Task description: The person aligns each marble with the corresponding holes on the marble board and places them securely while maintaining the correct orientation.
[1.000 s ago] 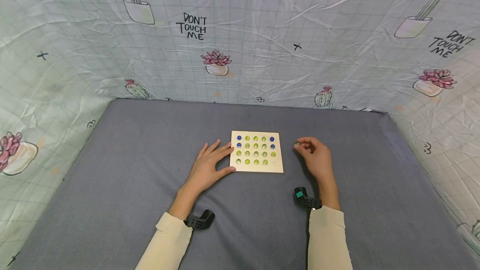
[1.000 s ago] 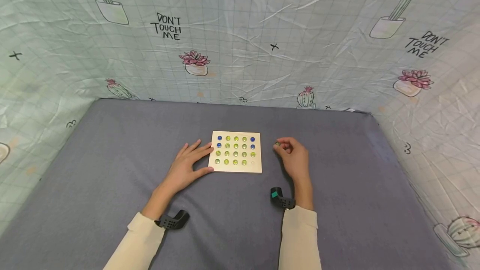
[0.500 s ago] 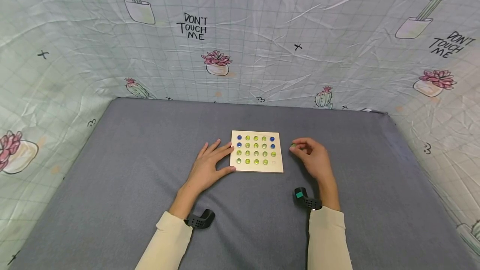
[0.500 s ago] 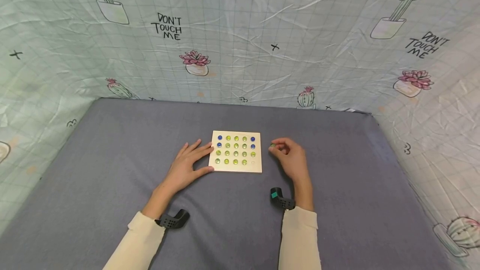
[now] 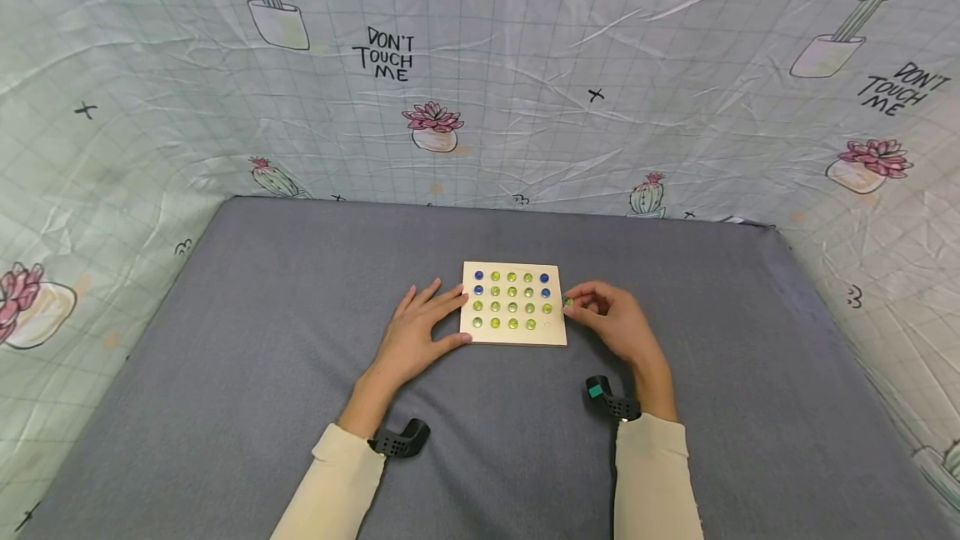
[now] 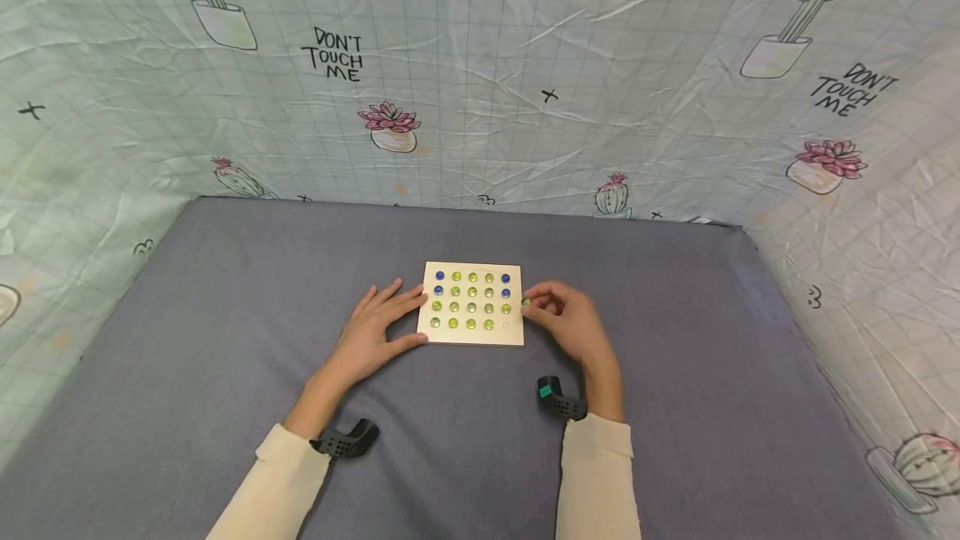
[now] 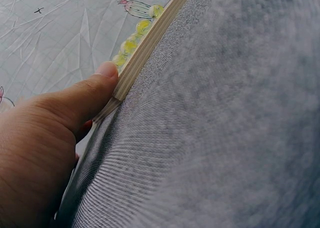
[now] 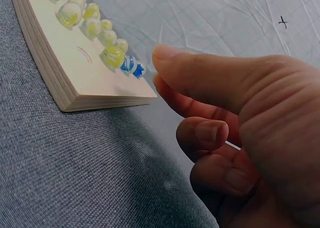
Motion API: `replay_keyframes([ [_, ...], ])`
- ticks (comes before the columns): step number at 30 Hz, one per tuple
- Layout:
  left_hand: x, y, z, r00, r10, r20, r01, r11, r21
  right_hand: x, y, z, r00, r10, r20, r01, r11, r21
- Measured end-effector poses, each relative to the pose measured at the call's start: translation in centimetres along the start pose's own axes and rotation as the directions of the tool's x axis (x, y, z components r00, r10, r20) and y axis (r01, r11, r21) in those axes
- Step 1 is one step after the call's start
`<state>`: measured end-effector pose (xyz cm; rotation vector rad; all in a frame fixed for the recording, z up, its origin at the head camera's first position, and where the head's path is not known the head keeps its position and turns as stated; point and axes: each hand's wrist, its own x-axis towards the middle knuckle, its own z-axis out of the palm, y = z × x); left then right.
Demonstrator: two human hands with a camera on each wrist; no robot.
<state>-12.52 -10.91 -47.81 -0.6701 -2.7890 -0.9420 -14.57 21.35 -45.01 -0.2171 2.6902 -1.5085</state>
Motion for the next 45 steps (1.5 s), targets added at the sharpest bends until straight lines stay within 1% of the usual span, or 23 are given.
replay_keyframes([
  [4,0.0,-0.1,0.1,1.0,0.004,-0.001,-0.004,1.0,0.003,-0.1,-0.1,0.2,0.999,-0.012,0.051,0.011,1.0,0.026],
  [10,0.0,-0.1,0.1,1.0,0.006,-0.005,-0.006,1.0,0.004,-0.1,0.0,0.6,0.991,0.0,0.131,-0.009,0.997,0.07],
  [12,0.0,-0.1,0.1,1.0,0.006,-0.005,-0.006,1.0,0.004,-0.1,0.1,0.7,0.988,-0.008,0.154,-0.004,0.997,0.075],
  [18,0.0,-0.1,0.2,1.0,0.007,-0.009,-0.007,1.0,0.007,-0.1,0.2,0.9,0.982,-0.021,0.189,0.005,0.996,0.084],
  [27,-0.1,-0.1,0.2,1.0,0.003,-0.008,-0.003,1.0,0.005,-0.2,-0.1,1.0,0.976,-0.004,0.216,-0.008,0.998,0.054],
  [34,-0.1,-0.1,0.2,1.0,0.004,-0.01,-0.004,1.0,0.004,-1.2,-3.8,0.4,0.969,-0.018,0.248,0.012,1.0,0.023],
  [36,-0.1,-0.1,0.2,1.0,0.004,-0.01,-0.004,1.0,0.006,-1.2,-4.1,0.3,0.969,-0.013,0.248,0.009,1.0,0.018],
  [40,-0.1,-0.1,0.2,1.0,0.004,-0.01,-0.004,1.0,0.007,-1.2,-3.9,0.4,0.968,-0.017,0.252,0.016,1.0,0.008],
  [45,-0.1,-0.1,0.2,1.0,0.009,-0.017,-0.009,1.0,0.004,-0.5,-1.5,0.9,0.969,-0.027,0.246,0.026,1.0,0.008],
])
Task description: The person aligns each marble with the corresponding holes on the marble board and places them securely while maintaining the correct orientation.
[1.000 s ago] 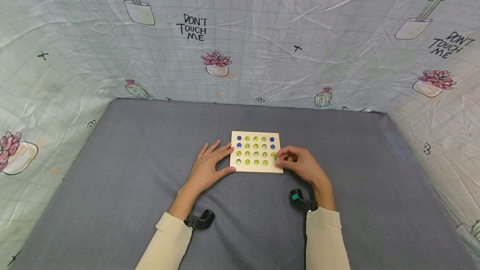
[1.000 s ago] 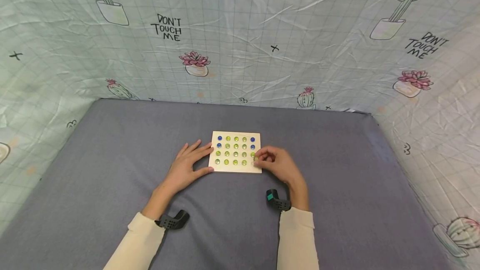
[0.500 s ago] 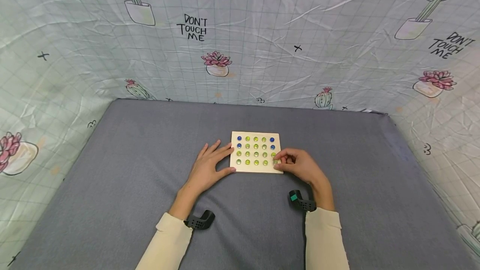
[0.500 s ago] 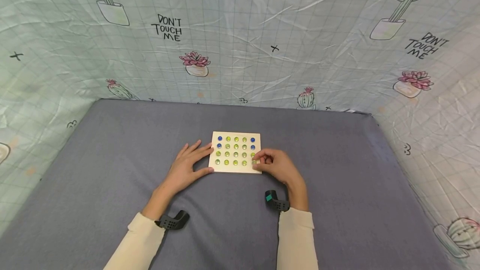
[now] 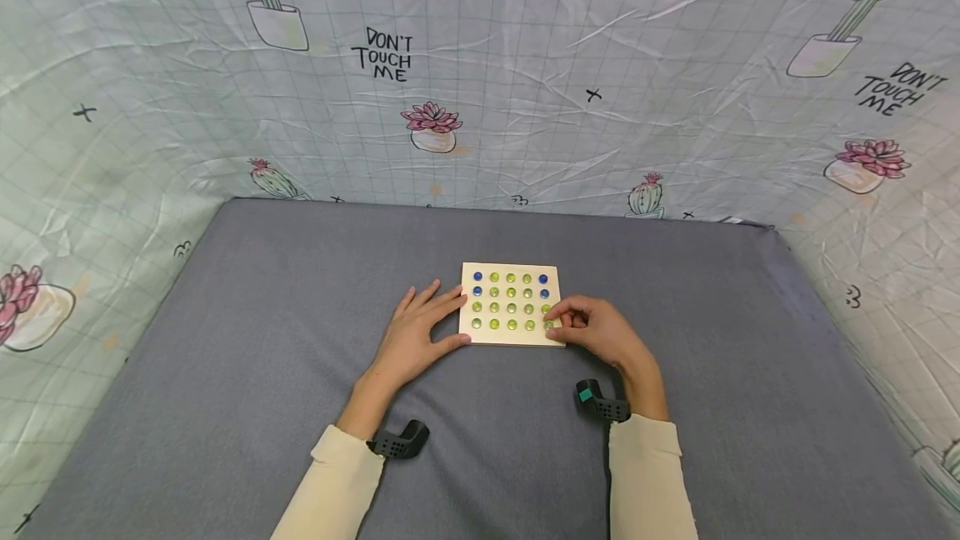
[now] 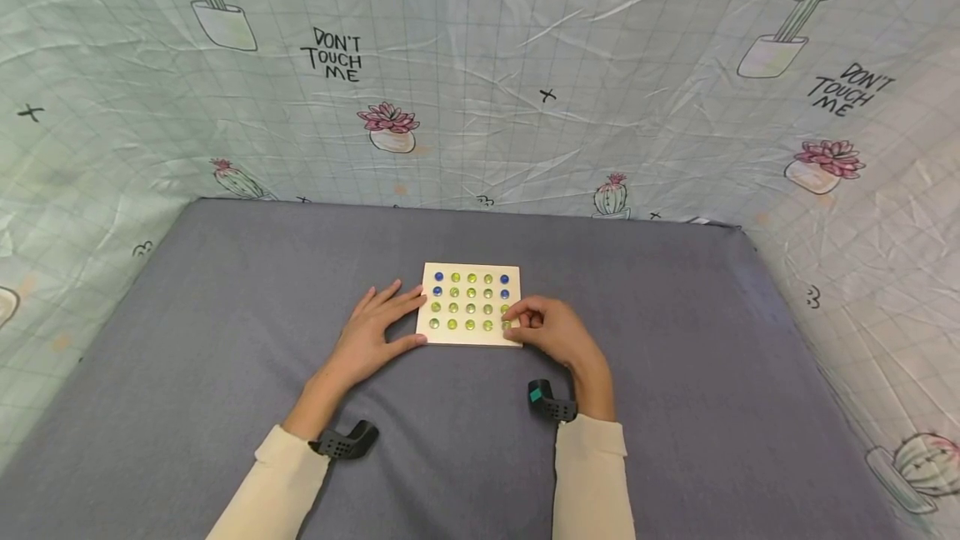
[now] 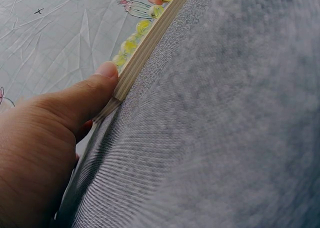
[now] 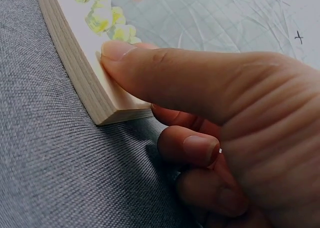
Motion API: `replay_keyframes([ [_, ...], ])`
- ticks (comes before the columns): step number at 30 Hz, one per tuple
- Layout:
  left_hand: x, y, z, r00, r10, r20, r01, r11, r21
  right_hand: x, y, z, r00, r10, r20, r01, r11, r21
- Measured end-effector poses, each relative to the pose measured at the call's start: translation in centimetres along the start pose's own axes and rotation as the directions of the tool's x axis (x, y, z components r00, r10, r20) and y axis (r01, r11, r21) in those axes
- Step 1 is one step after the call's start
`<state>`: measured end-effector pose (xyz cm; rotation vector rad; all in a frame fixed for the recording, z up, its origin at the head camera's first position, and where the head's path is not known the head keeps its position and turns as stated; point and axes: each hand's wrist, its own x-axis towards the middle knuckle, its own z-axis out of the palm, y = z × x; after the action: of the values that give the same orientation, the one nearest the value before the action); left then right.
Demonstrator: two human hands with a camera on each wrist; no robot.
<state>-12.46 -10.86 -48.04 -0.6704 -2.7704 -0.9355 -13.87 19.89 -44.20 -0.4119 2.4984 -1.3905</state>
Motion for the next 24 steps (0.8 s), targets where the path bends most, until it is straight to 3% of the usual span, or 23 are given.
replay_keyframes([
  [3,0.0,0.0,0.0,1.0,0.001,-0.001,-0.001,1.0,-0.002,0.4,1.2,0.1,1.0,0.004,-0.003,-0.004,1.0,0.004],
  [11,-0.2,-0.4,-0.2,1.0,-0.004,-0.001,0.004,1.0,-0.003,0.6,1.3,0.5,1.0,0.01,-0.004,-0.01,1.0,0.018],
  [20,-0.8,-0.6,0.2,1.0,0.007,0.005,-0.007,1.0,-0.008,0.0,1.4,1.0,0.999,-0.034,-0.029,0.032,0.999,-0.044],
  [24,-0.9,-0.6,0.5,1.0,0.021,-0.007,-0.021,1.0,-0.011,-0.5,1.1,0.7,0.996,-0.049,-0.077,0.043,0.996,-0.077],
])
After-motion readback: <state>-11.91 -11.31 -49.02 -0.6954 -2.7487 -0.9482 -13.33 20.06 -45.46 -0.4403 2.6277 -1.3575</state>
